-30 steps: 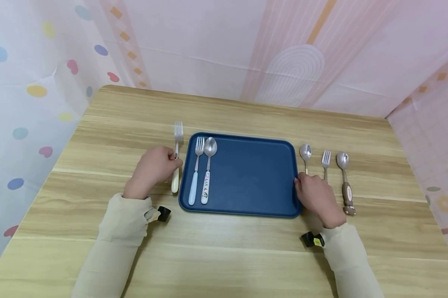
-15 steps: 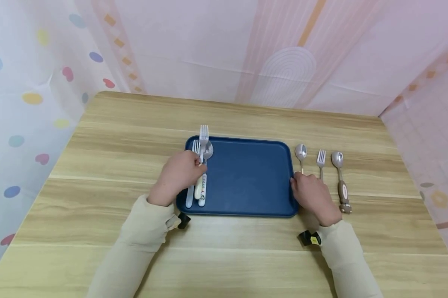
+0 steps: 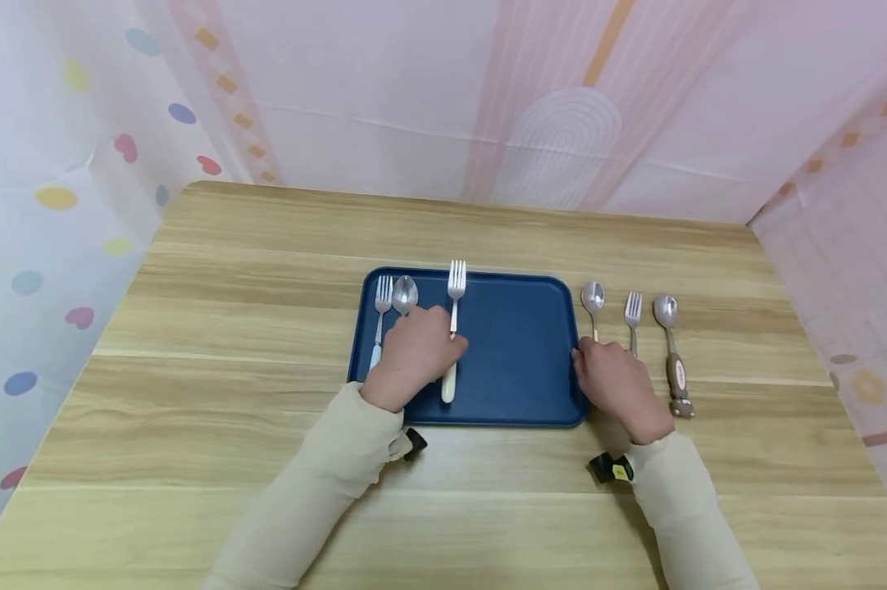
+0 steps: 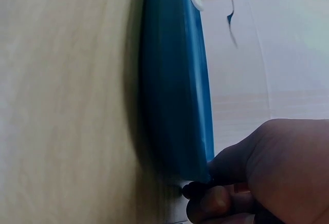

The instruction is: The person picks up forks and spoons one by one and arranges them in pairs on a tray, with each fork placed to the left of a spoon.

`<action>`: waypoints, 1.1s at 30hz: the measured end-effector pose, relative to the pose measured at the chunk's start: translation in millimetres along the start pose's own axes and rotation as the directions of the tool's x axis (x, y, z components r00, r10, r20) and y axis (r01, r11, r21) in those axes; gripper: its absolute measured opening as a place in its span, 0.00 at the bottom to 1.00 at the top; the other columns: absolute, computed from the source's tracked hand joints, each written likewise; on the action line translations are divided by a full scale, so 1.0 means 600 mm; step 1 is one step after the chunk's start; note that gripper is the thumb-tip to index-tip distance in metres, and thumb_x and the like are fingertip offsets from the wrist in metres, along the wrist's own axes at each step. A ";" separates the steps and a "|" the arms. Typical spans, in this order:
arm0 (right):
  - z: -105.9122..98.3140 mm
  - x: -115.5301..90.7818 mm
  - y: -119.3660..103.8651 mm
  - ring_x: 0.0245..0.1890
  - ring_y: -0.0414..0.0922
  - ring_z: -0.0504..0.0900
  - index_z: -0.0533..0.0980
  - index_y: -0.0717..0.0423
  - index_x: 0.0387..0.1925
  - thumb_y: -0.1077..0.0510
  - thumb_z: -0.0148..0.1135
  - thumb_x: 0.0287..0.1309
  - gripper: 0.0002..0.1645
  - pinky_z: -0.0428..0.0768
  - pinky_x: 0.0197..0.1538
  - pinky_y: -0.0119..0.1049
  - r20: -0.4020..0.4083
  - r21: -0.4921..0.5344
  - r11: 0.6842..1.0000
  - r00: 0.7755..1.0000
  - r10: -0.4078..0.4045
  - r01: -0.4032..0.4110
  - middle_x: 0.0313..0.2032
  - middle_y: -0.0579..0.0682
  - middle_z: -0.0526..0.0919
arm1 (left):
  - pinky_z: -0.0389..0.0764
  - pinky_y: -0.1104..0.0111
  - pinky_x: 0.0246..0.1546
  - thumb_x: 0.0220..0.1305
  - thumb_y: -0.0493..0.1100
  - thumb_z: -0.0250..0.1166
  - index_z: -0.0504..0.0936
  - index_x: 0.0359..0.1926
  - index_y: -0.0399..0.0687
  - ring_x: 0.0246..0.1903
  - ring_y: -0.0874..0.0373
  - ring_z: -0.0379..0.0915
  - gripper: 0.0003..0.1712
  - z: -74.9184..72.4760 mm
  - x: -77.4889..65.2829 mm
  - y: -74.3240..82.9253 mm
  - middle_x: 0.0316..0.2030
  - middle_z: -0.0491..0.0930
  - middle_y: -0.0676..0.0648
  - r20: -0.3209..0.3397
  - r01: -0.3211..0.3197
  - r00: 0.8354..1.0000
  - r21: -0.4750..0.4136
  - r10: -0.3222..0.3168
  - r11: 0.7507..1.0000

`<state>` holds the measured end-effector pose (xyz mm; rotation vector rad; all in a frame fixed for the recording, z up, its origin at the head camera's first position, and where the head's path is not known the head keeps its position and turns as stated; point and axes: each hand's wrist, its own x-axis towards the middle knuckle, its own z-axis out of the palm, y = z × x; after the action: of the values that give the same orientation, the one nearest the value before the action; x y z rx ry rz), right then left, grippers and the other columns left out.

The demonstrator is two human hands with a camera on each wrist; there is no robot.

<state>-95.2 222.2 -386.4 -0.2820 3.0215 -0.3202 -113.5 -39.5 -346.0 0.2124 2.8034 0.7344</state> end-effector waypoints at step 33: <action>0.000 0.003 -0.006 0.16 0.48 0.72 0.71 0.59 0.25 0.56 0.47 0.65 0.15 0.71 0.17 0.44 0.004 -0.011 1.000 1.000 0.007 -0.006 0.16 0.54 0.72 | 0.61 0.67 0.09 0.62 0.43 0.55 0.66 0.13 0.48 0.11 0.54 0.63 0.20 0.044 0.018 0.001 0.10 0.57 0.51 0.057 0.064 0.996 0.109 -0.071 0.992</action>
<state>-96.1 218.5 -385.6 -0.2733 3.0208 -0.3025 -116.8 -24.5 -370.3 0.1548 2.7795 0.5534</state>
